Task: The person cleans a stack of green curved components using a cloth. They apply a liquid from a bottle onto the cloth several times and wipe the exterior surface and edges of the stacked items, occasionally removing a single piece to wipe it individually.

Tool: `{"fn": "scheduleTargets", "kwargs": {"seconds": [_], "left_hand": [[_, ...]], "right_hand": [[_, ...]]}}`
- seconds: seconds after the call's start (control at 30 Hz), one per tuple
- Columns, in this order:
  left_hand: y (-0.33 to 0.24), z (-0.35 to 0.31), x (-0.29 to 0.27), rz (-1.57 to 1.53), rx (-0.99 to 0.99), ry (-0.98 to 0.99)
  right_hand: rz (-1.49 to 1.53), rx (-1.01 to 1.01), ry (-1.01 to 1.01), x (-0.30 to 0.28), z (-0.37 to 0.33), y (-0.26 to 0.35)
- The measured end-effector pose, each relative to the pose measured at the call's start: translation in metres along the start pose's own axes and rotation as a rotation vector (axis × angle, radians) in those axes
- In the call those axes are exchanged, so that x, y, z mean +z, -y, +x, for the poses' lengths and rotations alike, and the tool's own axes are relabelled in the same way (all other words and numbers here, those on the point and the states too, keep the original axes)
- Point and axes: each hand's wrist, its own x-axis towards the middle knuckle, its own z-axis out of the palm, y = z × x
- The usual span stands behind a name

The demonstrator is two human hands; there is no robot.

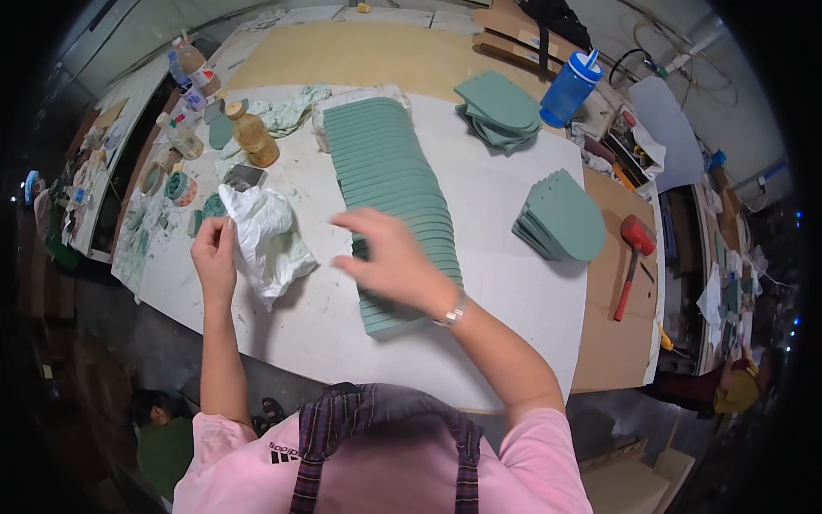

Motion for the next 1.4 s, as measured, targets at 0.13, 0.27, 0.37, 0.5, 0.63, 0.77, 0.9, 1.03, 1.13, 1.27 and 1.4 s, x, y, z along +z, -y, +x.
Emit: {"fn": "scheduleTargets", "kwargs": {"seconds": [0.13,0.27,0.37,0.5,0.63,0.77,0.9,1.03,1.13,1.27,1.4], "left_hand": [[-0.039,-0.002,0.007,0.010,0.118,0.053],[-0.031,-0.007,-0.006,-0.126,0.076,0.095],[-0.030,-0.018,-0.003,-0.484,-0.117,0.118],[-0.033,-0.023,-0.002,-0.661,-0.194,0.124],[-0.022,-0.037,-0.006,-0.381,-0.305,0.312],[0.006,-0.049,-0.014,-0.424,-0.381,0.316],[0.011,-0.044,-0.021,-0.757,-0.485,0.137],[0.032,-0.028,-0.030,-0.909,-0.571,-0.068],[0.053,-0.014,-0.048,-0.984,-0.633,-0.106],[0.078,0.015,-0.057,-1.163,-0.703,-0.050],[0.092,0.051,-0.063,-1.108,-0.722,-0.199]], "right_hand": [[-0.113,-0.153,0.041,0.049,0.050,0.002],[0.001,0.090,0.244,0.058,0.081,0.002],[0.051,-0.128,0.151,0.070,0.084,-0.001],[0.273,0.034,0.345,0.074,0.098,-0.009],[0.299,0.140,0.401,0.072,0.110,-0.009],[0.236,0.131,0.500,0.073,0.133,-0.023],[0.175,0.204,0.432,0.089,0.169,-0.063],[0.119,0.332,0.238,0.119,0.214,-0.088],[0.099,0.375,0.160,0.146,0.250,-0.095],[0.137,0.318,-0.111,0.179,0.297,-0.127],[0.216,0.202,-0.229,0.195,0.326,-0.143]]}}
